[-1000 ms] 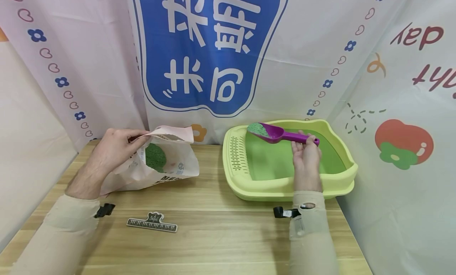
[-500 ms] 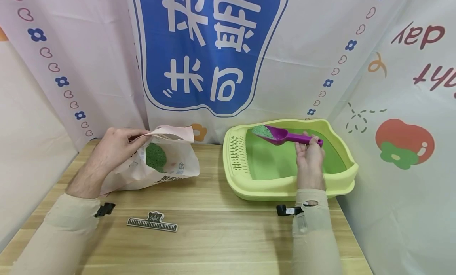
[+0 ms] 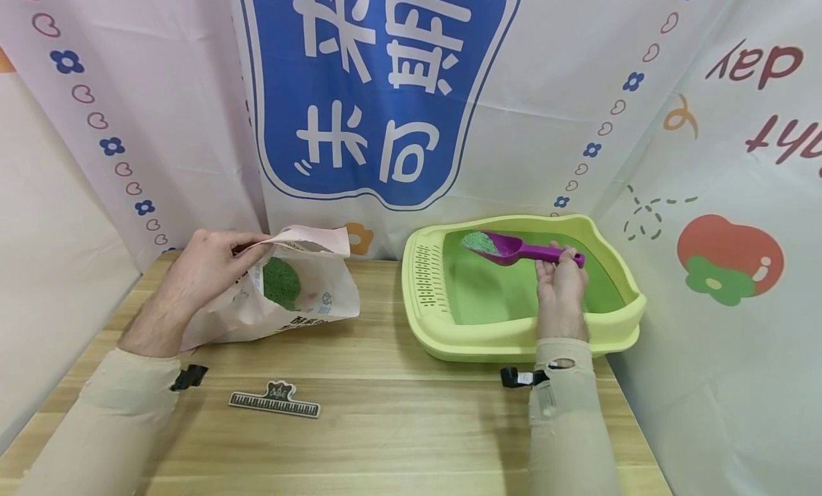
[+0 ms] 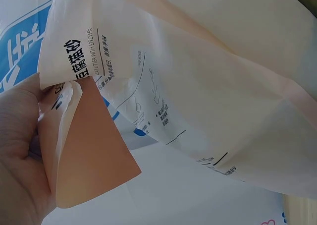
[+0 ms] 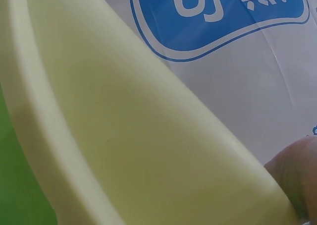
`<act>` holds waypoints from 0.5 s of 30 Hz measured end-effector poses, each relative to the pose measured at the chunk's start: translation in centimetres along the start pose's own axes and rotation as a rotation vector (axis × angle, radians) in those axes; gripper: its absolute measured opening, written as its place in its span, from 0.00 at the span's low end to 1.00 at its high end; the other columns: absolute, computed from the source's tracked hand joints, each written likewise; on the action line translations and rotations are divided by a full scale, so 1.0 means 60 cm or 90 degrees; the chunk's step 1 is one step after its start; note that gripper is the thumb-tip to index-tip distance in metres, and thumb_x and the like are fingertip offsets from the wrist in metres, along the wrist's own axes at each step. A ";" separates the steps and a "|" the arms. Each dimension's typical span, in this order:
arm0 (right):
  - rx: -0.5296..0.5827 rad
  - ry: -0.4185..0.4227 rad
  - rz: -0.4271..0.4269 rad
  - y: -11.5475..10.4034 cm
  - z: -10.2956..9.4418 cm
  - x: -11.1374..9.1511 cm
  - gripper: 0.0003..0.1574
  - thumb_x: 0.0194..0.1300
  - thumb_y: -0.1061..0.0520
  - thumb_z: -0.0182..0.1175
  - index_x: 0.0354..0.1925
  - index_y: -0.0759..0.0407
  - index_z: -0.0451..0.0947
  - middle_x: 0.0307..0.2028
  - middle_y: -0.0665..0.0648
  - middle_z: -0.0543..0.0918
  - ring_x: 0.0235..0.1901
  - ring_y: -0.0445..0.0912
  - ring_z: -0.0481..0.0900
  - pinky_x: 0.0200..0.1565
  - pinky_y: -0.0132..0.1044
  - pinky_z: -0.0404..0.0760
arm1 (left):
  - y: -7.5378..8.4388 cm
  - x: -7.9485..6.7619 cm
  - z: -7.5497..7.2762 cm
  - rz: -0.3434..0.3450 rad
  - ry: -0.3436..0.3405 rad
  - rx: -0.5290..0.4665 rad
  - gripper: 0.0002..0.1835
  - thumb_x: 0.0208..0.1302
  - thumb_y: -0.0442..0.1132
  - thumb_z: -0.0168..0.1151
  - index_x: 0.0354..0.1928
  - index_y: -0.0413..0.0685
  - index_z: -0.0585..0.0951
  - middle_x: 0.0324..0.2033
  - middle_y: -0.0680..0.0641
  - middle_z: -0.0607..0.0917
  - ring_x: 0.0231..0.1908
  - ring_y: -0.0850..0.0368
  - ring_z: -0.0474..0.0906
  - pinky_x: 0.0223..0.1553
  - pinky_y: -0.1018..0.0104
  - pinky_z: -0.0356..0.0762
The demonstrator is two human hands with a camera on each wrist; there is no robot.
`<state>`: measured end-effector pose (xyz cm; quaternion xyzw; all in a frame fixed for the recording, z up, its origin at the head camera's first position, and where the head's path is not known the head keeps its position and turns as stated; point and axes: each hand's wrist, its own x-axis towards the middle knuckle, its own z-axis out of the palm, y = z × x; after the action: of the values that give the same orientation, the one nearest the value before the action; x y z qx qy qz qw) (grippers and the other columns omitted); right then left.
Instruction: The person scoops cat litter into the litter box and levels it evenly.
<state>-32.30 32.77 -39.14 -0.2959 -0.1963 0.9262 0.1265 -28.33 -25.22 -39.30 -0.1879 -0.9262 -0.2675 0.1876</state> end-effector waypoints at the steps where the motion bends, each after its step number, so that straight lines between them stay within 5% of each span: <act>1: -0.002 0.002 0.000 0.000 0.000 0.001 0.10 0.92 0.49 0.59 0.62 0.47 0.82 0.67 0.54 0.89 0.82 0.47 0.82 0.89 0.40 0.68 | 0.000 0.000 0.000 -0.002 -0.001 0.000 0.11 0.88 0.39 0.70 0.58 0.42 0.96 0.51 0.33 0.98 0.48 0.33 0.99 0.49 0.36 0.97; 15: -0.012 0.025 -0.006 0.006 0.001 0.015 0.25 0.93 0.49 0.56 0.81 0.38 0.76 0.84 0.49 0.77 0.86 0.46 0.76 0.91 0.40 0.62 | -0.002 0.000 0.000 -0.007 -0.007 0.000 0.12 0.89 0.40 0.69 0.60 0.42 0.96 0.53 0.33 0.98 0.50 0.32 0.98 0.50 0.35 0.96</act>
<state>-33.08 32.76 -39.70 -0.3141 -0.2036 0.9179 0.1316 -28.38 -25.30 -39.35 -0.1844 -0.9282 -0.2675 0.1814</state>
